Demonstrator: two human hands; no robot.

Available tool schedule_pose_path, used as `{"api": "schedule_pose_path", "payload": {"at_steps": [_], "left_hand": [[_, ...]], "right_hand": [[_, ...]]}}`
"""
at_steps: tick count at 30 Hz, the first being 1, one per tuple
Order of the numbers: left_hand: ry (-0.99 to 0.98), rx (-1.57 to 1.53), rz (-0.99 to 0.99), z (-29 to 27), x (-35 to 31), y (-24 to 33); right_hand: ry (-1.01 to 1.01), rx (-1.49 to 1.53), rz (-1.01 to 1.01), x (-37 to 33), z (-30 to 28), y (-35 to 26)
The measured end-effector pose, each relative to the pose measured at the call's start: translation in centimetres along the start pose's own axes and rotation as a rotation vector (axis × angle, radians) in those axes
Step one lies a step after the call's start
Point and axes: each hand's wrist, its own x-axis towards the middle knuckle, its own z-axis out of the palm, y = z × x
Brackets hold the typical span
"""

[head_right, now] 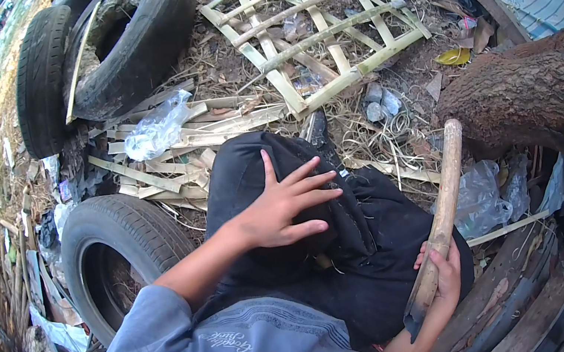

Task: The person shaves a thin bamboo strip with a knife and handles a bamboo lattice frame while sitting on the ground outdoors.

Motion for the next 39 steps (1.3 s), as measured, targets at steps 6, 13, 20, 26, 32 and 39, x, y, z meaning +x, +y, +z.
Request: {"api": "schedule_pose_path", "payload": {"at_steps": [6, 13, 20, 26, 32, 39], "left_hand": [[-0.082, 0.543, -0.268, -8.9, -3.0, -2.8], [-0.066, 0.389, -0.095, -2.1, -2.2, -0.2], [0.046, 0.401, -0.245, -0.3, -2.6, 1.1], [0.013, 0.411, -0.257, -0.3, -3.8, 1.6], [0.13, 0.399, -0.247, 1.0, -4.5, 1.4], [0.147, 0.436, -0.086, 2.1, -5.1, 1.3]], "right_hand": [[-0.01, 0.023, 0.01, 0.2, 0.3, -0.4], [-0.022, 0.021, 0.007, 0.3, 0.1, -0.3], [-0.015, 0.005, 0.007, 0.1, 0.7, -0.5], [-0.03, -0.004, -0.009, 0.0, 0.5, -0.5], [-0.038, -0.025, -0.009, 0.0, 0.4, -0.6], [-0.044, -0.035, -0.026, -0.1, 0.3, -0.4]]}}
